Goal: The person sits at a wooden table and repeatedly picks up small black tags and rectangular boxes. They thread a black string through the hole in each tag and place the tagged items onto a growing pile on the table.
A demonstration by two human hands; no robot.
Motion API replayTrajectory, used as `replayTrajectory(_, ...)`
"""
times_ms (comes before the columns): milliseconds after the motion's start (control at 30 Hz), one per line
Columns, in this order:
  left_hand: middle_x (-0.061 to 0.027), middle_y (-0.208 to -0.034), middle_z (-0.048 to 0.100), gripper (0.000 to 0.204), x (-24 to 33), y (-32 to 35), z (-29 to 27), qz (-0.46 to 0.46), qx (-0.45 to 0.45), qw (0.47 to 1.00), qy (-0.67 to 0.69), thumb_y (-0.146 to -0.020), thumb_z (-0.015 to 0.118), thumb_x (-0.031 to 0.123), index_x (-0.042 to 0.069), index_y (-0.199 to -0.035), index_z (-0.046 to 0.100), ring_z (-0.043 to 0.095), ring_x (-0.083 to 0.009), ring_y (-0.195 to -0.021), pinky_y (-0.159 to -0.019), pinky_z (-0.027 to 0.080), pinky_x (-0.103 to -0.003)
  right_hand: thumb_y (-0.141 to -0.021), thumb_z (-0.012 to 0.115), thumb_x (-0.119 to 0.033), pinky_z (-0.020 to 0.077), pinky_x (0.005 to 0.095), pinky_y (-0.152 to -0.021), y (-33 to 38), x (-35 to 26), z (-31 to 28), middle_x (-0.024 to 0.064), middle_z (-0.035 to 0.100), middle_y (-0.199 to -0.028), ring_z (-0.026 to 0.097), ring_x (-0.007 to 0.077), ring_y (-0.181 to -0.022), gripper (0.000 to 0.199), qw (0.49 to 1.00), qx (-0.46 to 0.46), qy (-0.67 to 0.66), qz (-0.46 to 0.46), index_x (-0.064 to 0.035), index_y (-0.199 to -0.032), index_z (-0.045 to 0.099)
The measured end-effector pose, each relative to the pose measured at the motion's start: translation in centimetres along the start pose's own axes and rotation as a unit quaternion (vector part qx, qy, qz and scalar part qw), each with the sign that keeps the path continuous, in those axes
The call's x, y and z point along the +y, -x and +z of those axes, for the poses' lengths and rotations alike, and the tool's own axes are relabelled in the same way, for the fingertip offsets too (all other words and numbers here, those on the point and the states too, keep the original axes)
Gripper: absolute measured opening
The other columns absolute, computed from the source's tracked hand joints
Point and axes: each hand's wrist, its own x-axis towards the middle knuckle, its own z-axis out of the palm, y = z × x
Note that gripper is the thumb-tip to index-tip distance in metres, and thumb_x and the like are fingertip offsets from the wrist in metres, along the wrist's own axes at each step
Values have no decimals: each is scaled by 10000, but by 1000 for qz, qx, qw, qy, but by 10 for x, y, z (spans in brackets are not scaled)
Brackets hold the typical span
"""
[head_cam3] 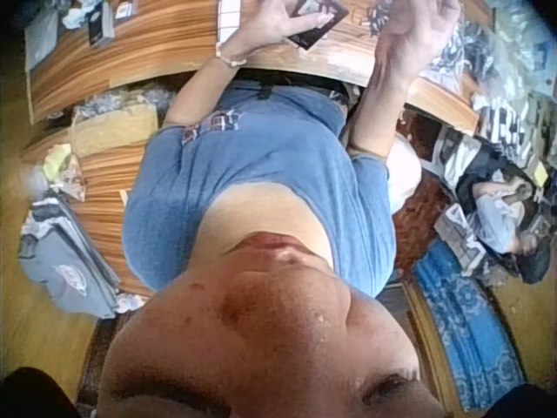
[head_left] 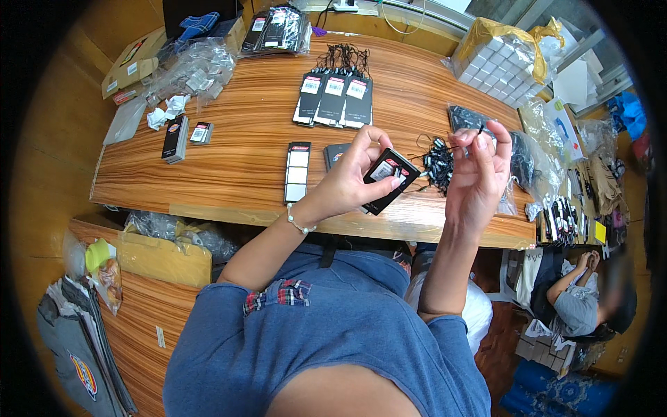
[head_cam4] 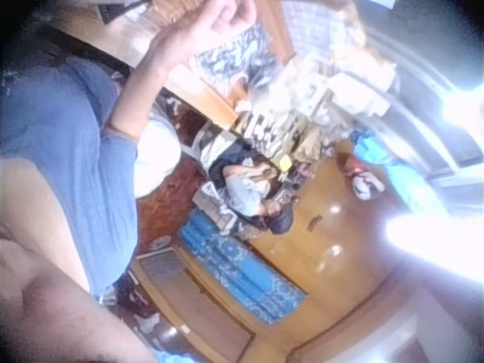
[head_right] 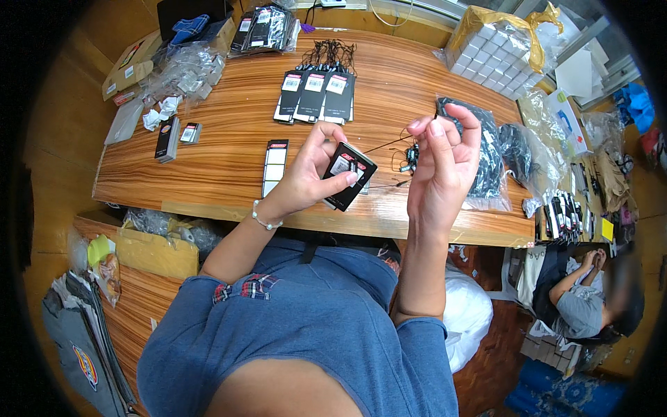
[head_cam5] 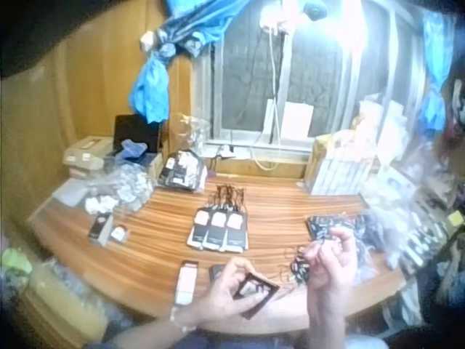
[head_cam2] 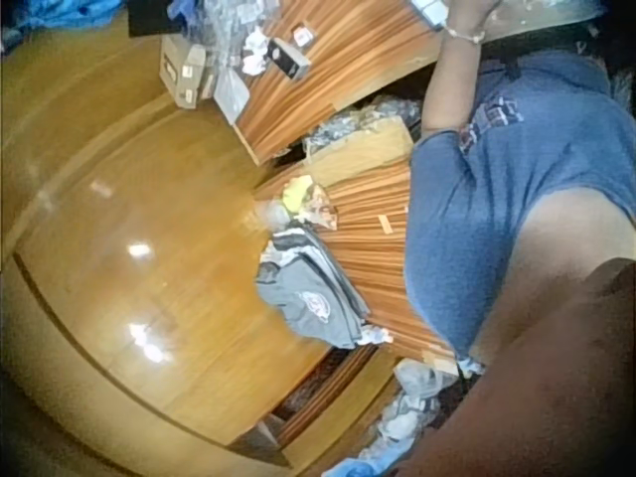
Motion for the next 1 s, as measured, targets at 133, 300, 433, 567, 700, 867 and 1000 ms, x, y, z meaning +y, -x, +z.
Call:
replayTrajectory(133, -84, -990, 526, 430, -8, -13, -1, 62, 43, 988, -136, -784, 574, -61, 72, -1094, 307, 529, -118, -915, -811, 420, -254, -866, 517, -53, 466, 347, -819, -2, -2, -7, 96, 582, -803, 573, 178, -778, 238, 998, -7, -48, 38, -11, -1088, 443)
replayTrajectory(300, -81, -934, 569, 313, -12, -22, 3, 73, 70, 982, -161, -807, 555, -52, 28, -1071, 406, 567, -139, -911, -806, 444, -257, -866, 516, -51, 465, 386, -827, -2, -2, -28, 98, 572, -810, 571, 186, -765, 120, 993, -24, -92, 76, -29, -984, 525)
replayTrajectory(433, -66, -890, 603, 110, -8, -31, 6, 72, 66, 960, -261, -827, 552, -11, -10, -933, 528, 599, -139, -876, -771, 468, -246, -856, 525, -37, 475, 386, -818, -2, -6, -36, 99, 570, -809, 568, 179, -764, 122, 990, -40, -112, 71, -32, -978, 519)
replayTrajectory(567, -62, -892, 598, 85, -19, -39, 2, 84, 60, 949, -296, -824, 553, -13, -12, -903, 522, 595, -144, -880, -778, 463, -255, -848, 530, -22, 485, 379, -807, 0, -5, -40, 106, 572, -808, 567, 175, -759, 135, 992, -28, -96, 75, -34, -981, 510)
replayTrajectory(700, -67, -917, 596, 111, -27, -45, 2, 75, 65, 952, -288, -814, 578, 5, -10, -912, 528, 584, -139, -879, -793, 456, -257, -845, 522, -4, 487, 369, -806, 1, -1, -40, 119, 579, -802, 573, 176, -743, 150, 989, -13, -112, 94, -19, -992, 499)
replayTrajectory(867, -82, -928, 601, 177, -26, -47, 9, 133, 58, 924, -353, -741, 657, 29, 12, -893, 568, 586, -177, -877, -778, 460, -278, -845, 523, -7, 487, 371, -800, 0, -1, -39, 124, 585, -801, 574, 184, -720, 141, 989, -3, -113, 95, -14, -983, 497)
replayTrajectory(1000, -86, -951, 585, 173, -25, -44, 15, 162, 53, 900, -401, -710, 673, 38, 27, -855, 579, 580, -221, -897, -762, 464, -303, -845, 525, -9, 485, 377, -806, -1, -2, -41, 124, 586, -804, 575, 186, -725, 138, 990, 11, -105, 98, -19, -980, 498)
